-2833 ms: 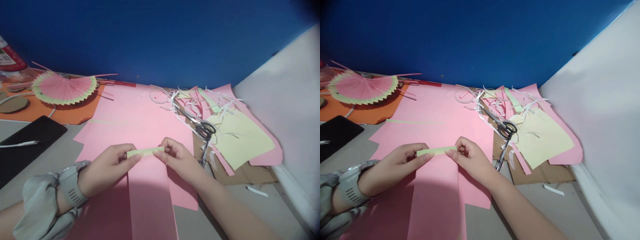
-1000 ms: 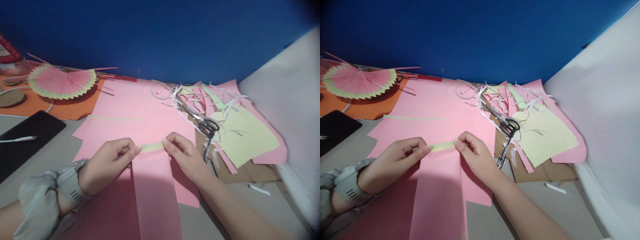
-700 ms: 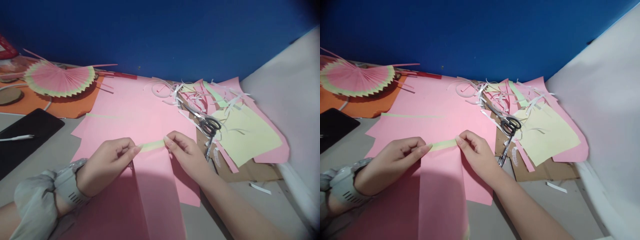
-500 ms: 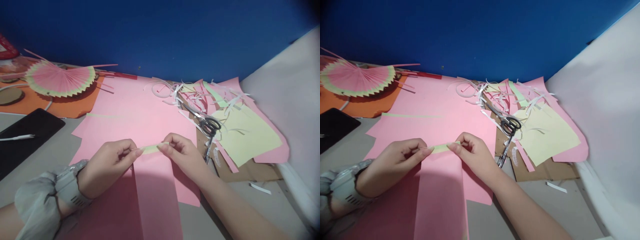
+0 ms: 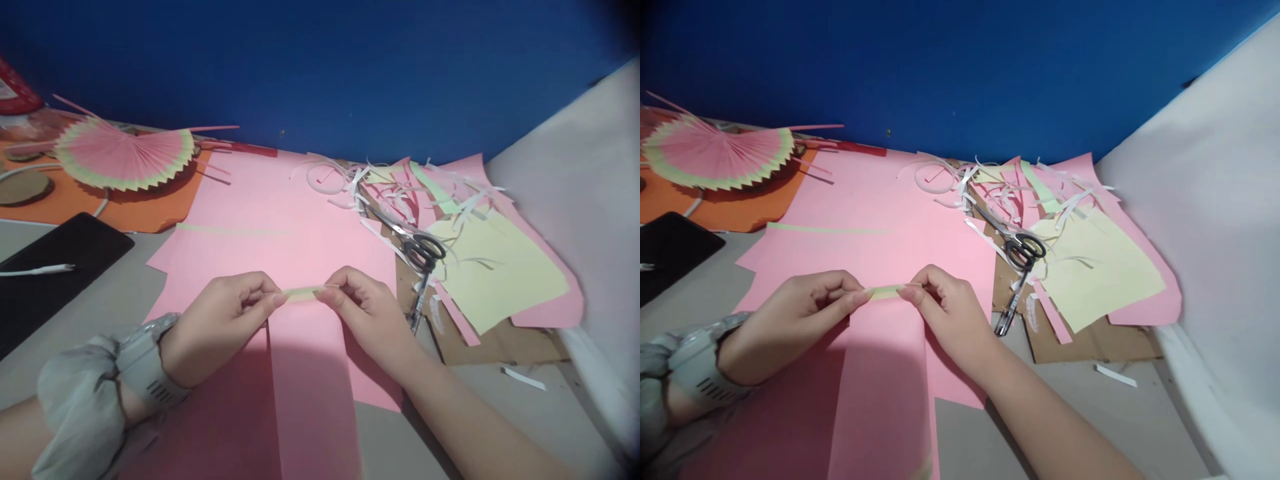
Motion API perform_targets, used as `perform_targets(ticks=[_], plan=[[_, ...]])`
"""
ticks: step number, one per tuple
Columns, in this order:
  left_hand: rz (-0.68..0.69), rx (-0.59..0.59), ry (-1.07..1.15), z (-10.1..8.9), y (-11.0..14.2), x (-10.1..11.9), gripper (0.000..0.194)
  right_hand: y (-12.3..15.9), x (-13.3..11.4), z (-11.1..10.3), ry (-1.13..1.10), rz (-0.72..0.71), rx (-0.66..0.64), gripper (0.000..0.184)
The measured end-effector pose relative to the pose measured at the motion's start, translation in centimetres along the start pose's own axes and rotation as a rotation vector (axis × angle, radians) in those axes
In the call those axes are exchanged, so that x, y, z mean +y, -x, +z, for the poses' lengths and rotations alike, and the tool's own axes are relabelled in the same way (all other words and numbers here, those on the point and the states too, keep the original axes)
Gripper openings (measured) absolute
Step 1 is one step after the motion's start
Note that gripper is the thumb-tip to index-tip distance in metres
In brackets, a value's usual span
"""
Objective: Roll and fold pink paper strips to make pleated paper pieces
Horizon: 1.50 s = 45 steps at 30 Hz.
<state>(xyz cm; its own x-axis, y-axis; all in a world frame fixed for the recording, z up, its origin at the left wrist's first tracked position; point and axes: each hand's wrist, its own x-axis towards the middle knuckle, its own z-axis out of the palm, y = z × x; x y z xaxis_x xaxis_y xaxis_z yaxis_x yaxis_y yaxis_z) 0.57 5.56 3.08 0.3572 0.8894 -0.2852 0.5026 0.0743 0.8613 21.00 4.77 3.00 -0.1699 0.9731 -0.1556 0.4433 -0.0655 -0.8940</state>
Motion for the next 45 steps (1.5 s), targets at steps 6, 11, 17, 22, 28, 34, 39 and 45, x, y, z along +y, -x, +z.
perform_targets(ticks=[6, 11, 17, 22, 28, 34, 39, 45], plan=[[-0.003, -0.001, -0.015, -0.01, -0.15, -0.08, 0.028, 0.26, -0.04, 0.12, 0.027, 0.004, 0.035, 0.022], [-0.017, -0.023, 0.112, 0.06, -0.03, 0.09, 0.026, 0.19, 0.20, 0.22, -0.006, 0.016, 0.069, 0.023], [-0.015, 0.006, 0.133, -0.10, -0.15, 0.28, 0.027, 0.09, 0.01, 0.24, -0.014, 0.017, 0.101, 0.026], [-0.022, 0.009, 0.142, -0.15, -0.08, 0.26, 0.027, 0.12, -0.05, 0.38, -0.028, 0.001, 0.103, 0.025], [-0.026, -0.005, 0.171, -0.10, -0.16, 0.12, 0.027, 0.20, 0.06, 0.55, -0.045, 0.002, 0.104, 0.024], [-0.019, -0.002, 0.151, -0.15, -0.17, 0.21, 0.028, 0.22, 0.07, 0.47, -0.042, 0.011, 0.111, 0.026], [-0.007, -0.001, 0.113, -0.22, -0.09, 0.28, 0.029, 0.17, 0.17, 0.46, -0.048, 0.016, 0.099, 0.027], [-0.009, -0.005, 0.104, -0.27, -0.09, 0.20, 0.030, 0.22, 0.14, 0.43, -0.040, 0.009, 0.102, 0.028]])
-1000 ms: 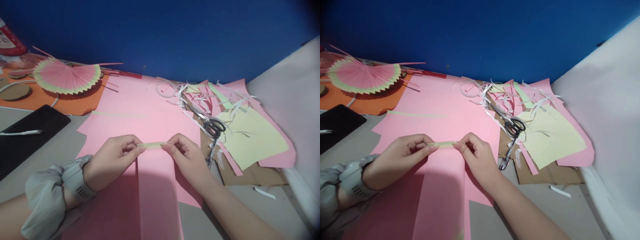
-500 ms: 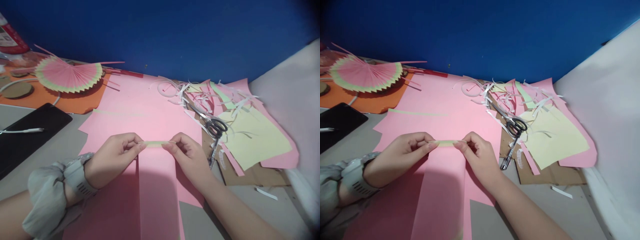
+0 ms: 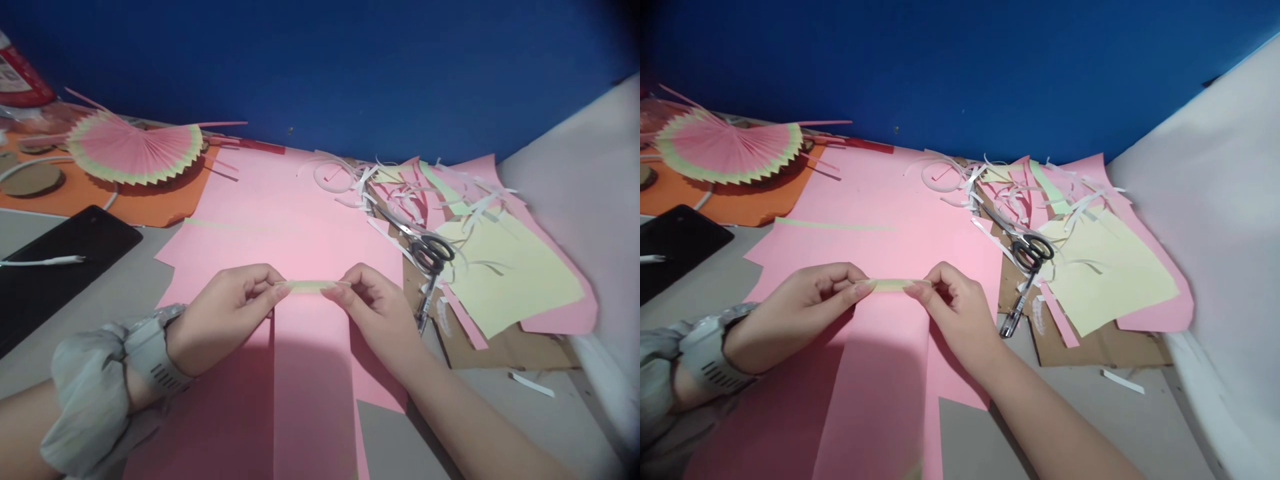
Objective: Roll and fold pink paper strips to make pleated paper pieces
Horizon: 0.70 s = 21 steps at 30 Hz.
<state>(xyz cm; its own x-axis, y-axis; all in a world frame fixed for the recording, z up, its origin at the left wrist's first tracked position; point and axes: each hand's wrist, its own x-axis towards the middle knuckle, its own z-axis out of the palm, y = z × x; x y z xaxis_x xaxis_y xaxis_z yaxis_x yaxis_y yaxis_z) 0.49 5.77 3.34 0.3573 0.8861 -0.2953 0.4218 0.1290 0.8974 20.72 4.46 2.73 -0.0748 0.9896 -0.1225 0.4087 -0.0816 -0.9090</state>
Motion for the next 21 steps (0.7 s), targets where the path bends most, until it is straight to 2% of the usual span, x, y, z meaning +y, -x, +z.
perform_targets(ticks=[7, 13, 18, 21], plan=[[0.005, -0.031, 0.030, -0.13, -0.11, 0.05, 0.029, -0.47, 0.18, -0.41, 0.009, -0.103, -0.048, 0.032], [0.035, -0.028, -0.019, -0.36, -0.33, -0.08, 0.029, -0.13, -0.47, -0.30, 0.040, -0.066, -0.032, 0.032], [0.032, 0.004, -0.018, -0.45, -0.34, -0.06, 0.029, -0.02, -0.50, -0.52, -0.016, -0.015, -0.141, 0.034], [0.018, 0.035, -0.012, -0.34, -0.27, -0.11, 0.027, -0.10, -0.22, -0.55, 0.010, -0.024, -0.156, 0.035]])
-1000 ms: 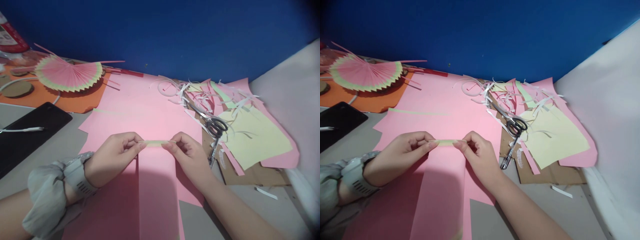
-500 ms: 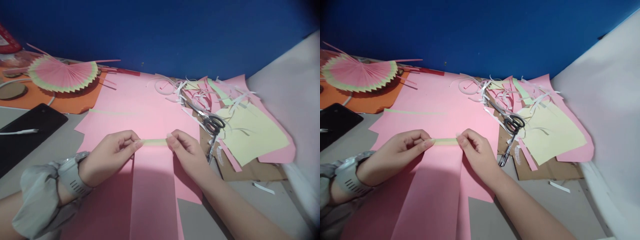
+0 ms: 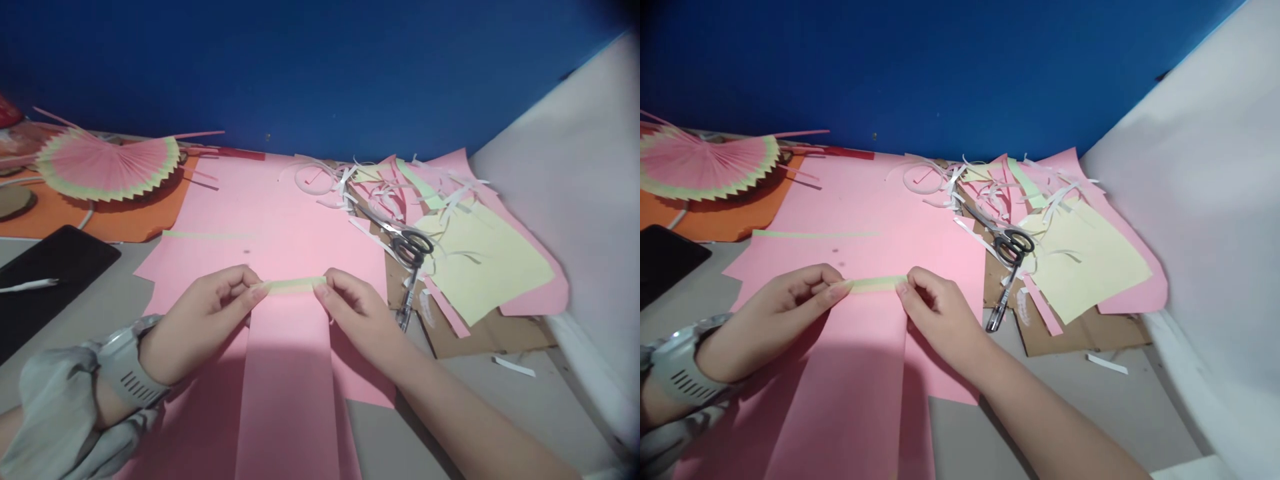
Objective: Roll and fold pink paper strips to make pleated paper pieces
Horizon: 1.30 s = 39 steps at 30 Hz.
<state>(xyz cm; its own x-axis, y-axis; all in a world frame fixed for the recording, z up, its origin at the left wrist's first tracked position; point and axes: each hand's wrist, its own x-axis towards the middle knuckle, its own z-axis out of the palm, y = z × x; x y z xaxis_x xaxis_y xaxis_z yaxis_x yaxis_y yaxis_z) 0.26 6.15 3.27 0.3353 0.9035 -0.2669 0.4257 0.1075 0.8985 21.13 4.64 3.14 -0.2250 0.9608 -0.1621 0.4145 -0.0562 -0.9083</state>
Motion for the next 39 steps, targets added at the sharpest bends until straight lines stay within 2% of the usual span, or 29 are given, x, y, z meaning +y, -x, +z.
perform_targets(ticks=[4, 9, 13, 15, 17, 19, 24, 32, 39], plan=[[-0.020, 0.021, 0.007, 0.1, 0.1, -0.1, 0.026, 0.0, 0.0, 0.1, 0.022, -0.029, 0.018, 0.034], [0.016, 0.065, -0.029, 0.0, 0.1, 0.2, 0.025, 0.1, -0.2, 0.2, 0.011, 0.010, -0.045, 0.035], [0.066, 0.159, -0.183, 0.1, 0.6, 0.3, 0.023, 0.1, -0.2, 0.4, 0.016, -0.018, 0.004, 0.035], [0.173, 0.261, -0.308, 0.2, 1.1, 0.1, 0.017, 0.1, -0.3, 0.3, 0.005, -0.042, -0.023, 0.034], [0.354, 0.345, -0.389, 0.3, 1.4, -0.3, 0.009, 0.2, -0.4, 0.3, 0.010, -0.070, -0.076, 0.033], [0.465, 0.342, -0.379, 0.3, 1.4, -0.7, 0.008, 0.3, -0.5, 0.2, 0.031, -0.077, -0.105, 0.034], [0.244, 0.276, -0.266, -0.1, 0.5, -0.8, 0.011, 0.3, -0.4, 0.2, 0.053, -0.019, -0.113, 0.034], [0.160, 0.217, -0.175, -0.2, 0.1, -0.4, 0.020, -0.2, 0.3, 0.4, 0.076, -0.020, -0.003, 0.039], [0.172, 0.277, -0.159, -0.2, 0.1, -0.6, 0.018, -0.2, -0.2, 0.1, 0.049, -0.024, -0.044, 0.041]])
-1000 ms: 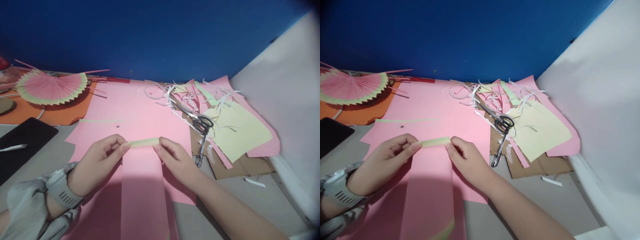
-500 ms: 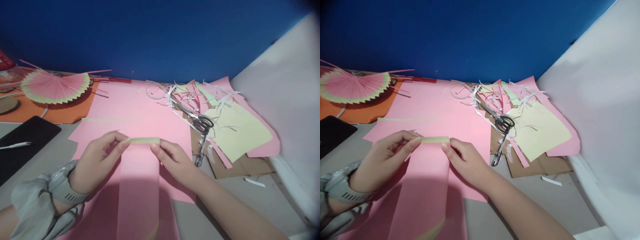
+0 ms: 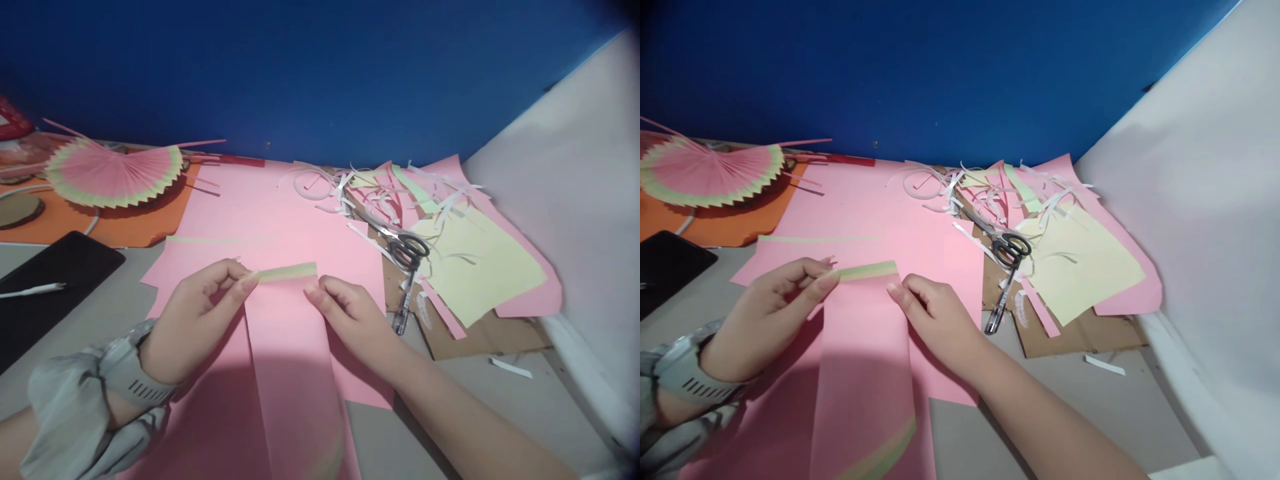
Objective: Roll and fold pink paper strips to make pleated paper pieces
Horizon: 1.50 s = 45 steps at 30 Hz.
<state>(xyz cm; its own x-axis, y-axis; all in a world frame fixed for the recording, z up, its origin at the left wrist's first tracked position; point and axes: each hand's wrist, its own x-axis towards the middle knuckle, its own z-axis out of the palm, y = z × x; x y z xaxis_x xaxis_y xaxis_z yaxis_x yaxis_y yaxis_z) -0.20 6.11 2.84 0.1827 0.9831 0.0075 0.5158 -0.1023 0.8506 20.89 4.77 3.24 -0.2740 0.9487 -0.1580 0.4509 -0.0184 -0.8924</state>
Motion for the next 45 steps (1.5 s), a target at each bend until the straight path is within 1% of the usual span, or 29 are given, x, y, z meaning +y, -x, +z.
perform_targets(ticks=[3, 6, 8, 12, 15, 18, 23, 26, 28, 30, 33, 36, 38, 42, 45], plan=[[0.041, 0.022, 0.003, 0.06, 0.07, -0.09, 0.016, 0.14, -0.15, 0.09, -0.015, -0.010, 0.040, 0.038], [0.070, 0.043, 0.018, 0.11, 0.06, -0.15, 0.015, 0.28, -0.25, 0.12, -0.028, 0.001, 0.020, 0.038], [0.042, 0.045, 0.035, 0.08, -0.02, -0.18, 0.016, 0.35, -0.27, 0.11, -0.002, 0.005, 0.014, 0.039], [-0.002, 0.024, 0.076, -0.04, -0.27, -0.21, 0.020, 0.44, -0.24, 0.11, 0.077, -0.003, 0.055, 0.038], [-0.016, 0.044, 0.101, -0.11, -0.44, -0.15, 0.020, 0.34, -0.30, 0.08, 0.104, -0.022, 0.015, 0.038], [-0.050, 0.066, 0.114, -0.12, -0.51, -0.01, 0.020, 0.09, -0.30, 0.03, 0.145, -0.080, -0.012, 0.038], [-0.123, 0.071, 0.131, -0.08, -0.38, 0.43, 0.019, -0.09, -0.16, 0.04, 0.235, -0.088, 0.063, 0.039], [-0.141, 0.079, 0.134, -0.12, -0.35, 0.59, 0.018, 0.01, -0.27, 0.00, 0.286, -0.096, 0.076, 0.041], [-0.149, 0.075, 0.154, -0.16, -0.39, 0.51, 0.019, 0.11, -0.43, -0.03, 0.297, -0.108, 0.072, 0.039], [-0.172, 0.077, 0.181, -0.18, -0.45, 0.31, 0.020, 0.21, -0.58, -0.01, 0.301, -0.125, 0.074, 0.032], [-0.185, 0.091, 0.175, -0.18, -0.50, 0.04, 0.023, 0.38, -0.67, 0.13, 0.288, -0.094, 0.078, 0.026], [-0.165, 0.101, 0.118, -0.19, -0.45, 0.02, 0.023, 0.48, -0.55, 0.23, 0.224, 0.011, 0.067, 0.026], [-0.151, 0.112, 0.085, -0.20, -0.38, 0.09, 0.023, 0.48, -0.42, 0.19, 0.164, 0.051, 0.066, 0.028], [-0.139, 0.119, 0.054, -0.23, -0.37, 0.14, 0.022, 0.36, -0.28, 0.04, 0.088, 0.066, 0.083, 0.029], [-0.134, 0.100, 0.170, -0.22, -0.40, 0.10, 0.019, 0.31, -0.32, 0.06, 0.045, 0.056, 0.086, 0.029]])
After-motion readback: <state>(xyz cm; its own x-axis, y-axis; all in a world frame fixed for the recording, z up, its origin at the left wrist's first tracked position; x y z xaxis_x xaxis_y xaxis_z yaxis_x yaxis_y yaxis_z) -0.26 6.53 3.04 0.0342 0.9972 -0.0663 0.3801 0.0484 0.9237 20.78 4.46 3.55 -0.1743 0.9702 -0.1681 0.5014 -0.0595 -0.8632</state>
